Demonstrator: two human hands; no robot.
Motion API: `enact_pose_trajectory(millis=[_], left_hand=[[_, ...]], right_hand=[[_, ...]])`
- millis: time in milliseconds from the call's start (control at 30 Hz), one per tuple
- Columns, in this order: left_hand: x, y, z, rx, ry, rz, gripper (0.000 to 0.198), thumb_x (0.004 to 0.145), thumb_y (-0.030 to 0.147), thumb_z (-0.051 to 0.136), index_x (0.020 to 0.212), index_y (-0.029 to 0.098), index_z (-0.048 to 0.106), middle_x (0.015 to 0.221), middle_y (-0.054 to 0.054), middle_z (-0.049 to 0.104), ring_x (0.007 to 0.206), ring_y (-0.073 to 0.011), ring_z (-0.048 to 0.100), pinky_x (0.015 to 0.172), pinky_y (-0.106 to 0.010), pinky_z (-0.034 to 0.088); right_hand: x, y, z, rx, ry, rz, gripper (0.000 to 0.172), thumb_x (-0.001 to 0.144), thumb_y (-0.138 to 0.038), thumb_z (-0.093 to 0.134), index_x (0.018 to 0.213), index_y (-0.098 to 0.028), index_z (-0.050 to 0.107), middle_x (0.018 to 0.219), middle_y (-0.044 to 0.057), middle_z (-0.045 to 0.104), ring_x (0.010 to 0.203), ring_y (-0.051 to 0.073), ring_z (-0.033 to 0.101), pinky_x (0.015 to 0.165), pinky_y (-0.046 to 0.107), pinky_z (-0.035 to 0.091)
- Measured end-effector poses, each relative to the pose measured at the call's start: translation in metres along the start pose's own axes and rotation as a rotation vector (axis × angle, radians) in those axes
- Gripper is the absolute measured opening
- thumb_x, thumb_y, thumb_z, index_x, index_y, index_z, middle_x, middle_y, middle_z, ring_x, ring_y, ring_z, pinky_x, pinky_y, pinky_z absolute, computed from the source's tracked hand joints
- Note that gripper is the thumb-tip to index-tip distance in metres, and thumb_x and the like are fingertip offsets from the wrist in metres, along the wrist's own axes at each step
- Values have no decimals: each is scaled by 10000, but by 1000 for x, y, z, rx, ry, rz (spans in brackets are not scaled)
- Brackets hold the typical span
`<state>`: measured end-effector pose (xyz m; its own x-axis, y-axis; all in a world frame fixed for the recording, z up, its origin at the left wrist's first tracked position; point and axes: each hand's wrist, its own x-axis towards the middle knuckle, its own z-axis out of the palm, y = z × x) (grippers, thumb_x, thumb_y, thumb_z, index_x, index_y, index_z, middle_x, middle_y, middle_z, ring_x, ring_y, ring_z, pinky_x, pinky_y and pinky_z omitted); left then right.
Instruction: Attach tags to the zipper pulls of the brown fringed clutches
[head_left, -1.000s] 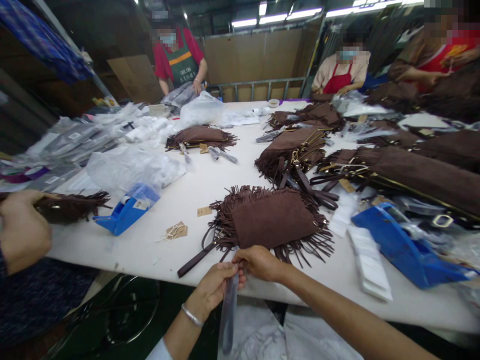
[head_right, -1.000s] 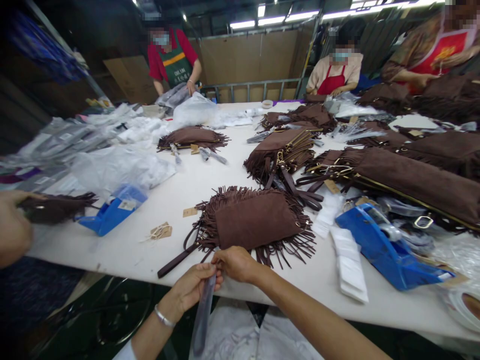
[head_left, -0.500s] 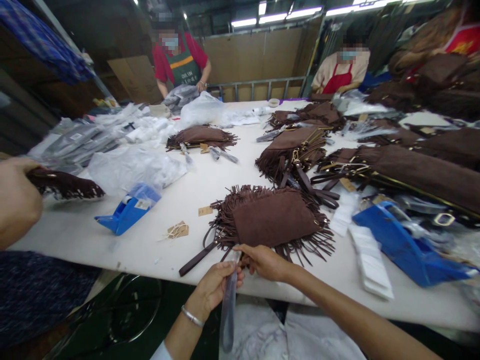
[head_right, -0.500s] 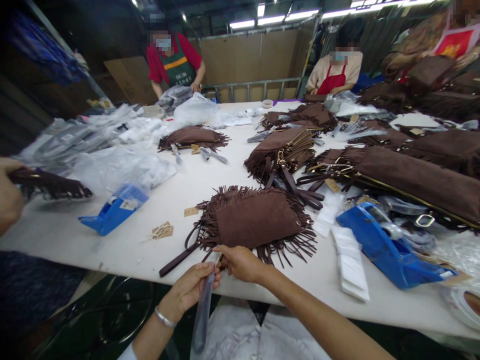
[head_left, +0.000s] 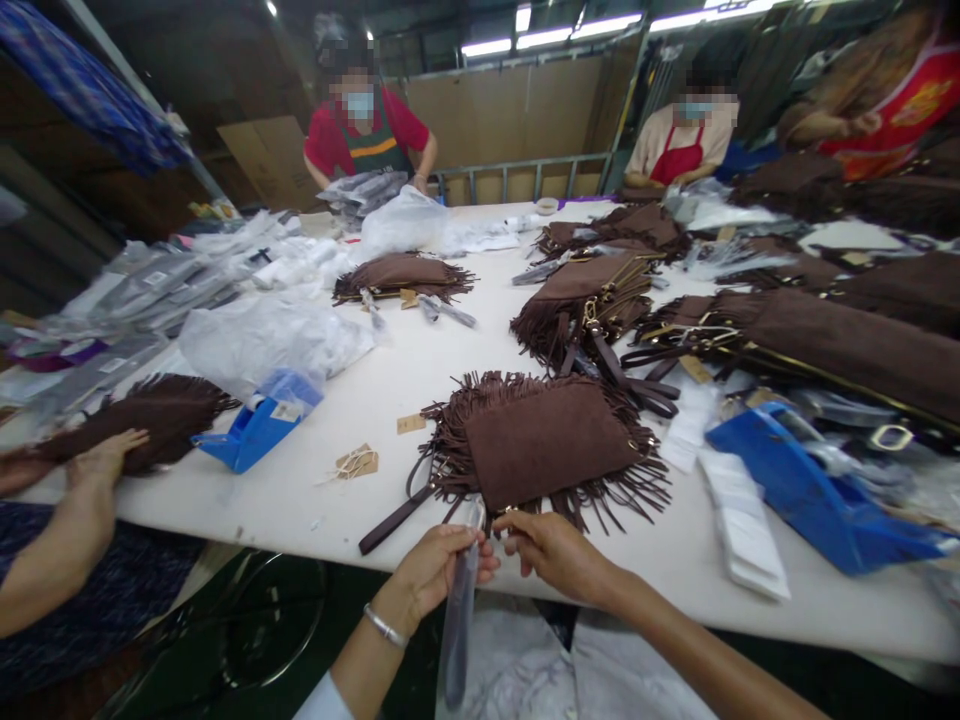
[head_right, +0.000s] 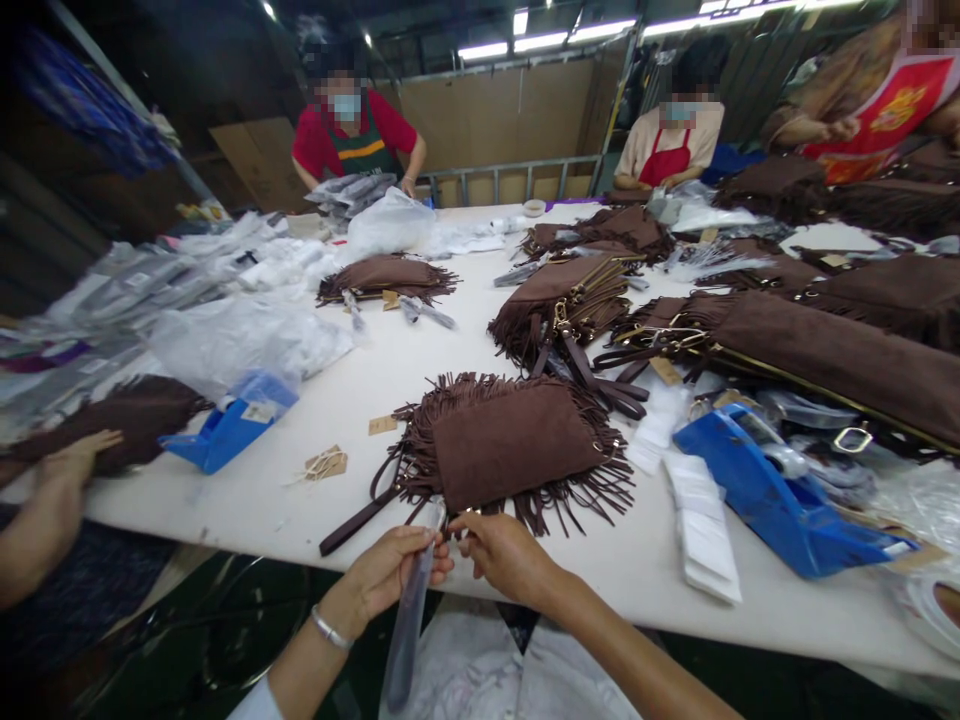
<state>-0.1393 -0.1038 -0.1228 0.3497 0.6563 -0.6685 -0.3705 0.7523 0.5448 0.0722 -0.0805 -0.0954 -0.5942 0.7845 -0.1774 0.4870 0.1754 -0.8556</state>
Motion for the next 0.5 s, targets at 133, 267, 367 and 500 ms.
enact_pose_trajectory(millis=[133,267,367,500], left_hand=[[-2,-2,10,171,105,129,266,798,347,678,823,94,601,745,-106,691,655,-201,685,617,-284,540],[-16,-7,10,141,100,106,397,839,485,603,972,111,584,917,-162,712,741,-224,698,694,-336,551],[-35,-19,3,63,101,82,445,853,542,553,998,122,567,968,-182,702,768,-224,692,740,-363,547],[-53,-45,-11,108,108,93,349,817,448,648,929,125,579,828,-90,674,655,-151,641,666,-284,517]], right_hand=[[-2,3,-6,-106,83,0,297,898,-168,441,1138,-220,608,668,-16,663,632,136,647,656,221,459],[6,-1,-12,-347,206,-106,387,918,-137,406,1266,-246,536,981,48,664,881,164,641,767,248,468],[19,2,-13,-569,216,-130,482,902,-112,430,1356,-274,453,1132,71,596,964,186,612,799,269,474],[33,18,-11,-669,209,-75,498,870,-119,505,1350,-239,453,1182,89,540,1006,191,592,812,257,485]])
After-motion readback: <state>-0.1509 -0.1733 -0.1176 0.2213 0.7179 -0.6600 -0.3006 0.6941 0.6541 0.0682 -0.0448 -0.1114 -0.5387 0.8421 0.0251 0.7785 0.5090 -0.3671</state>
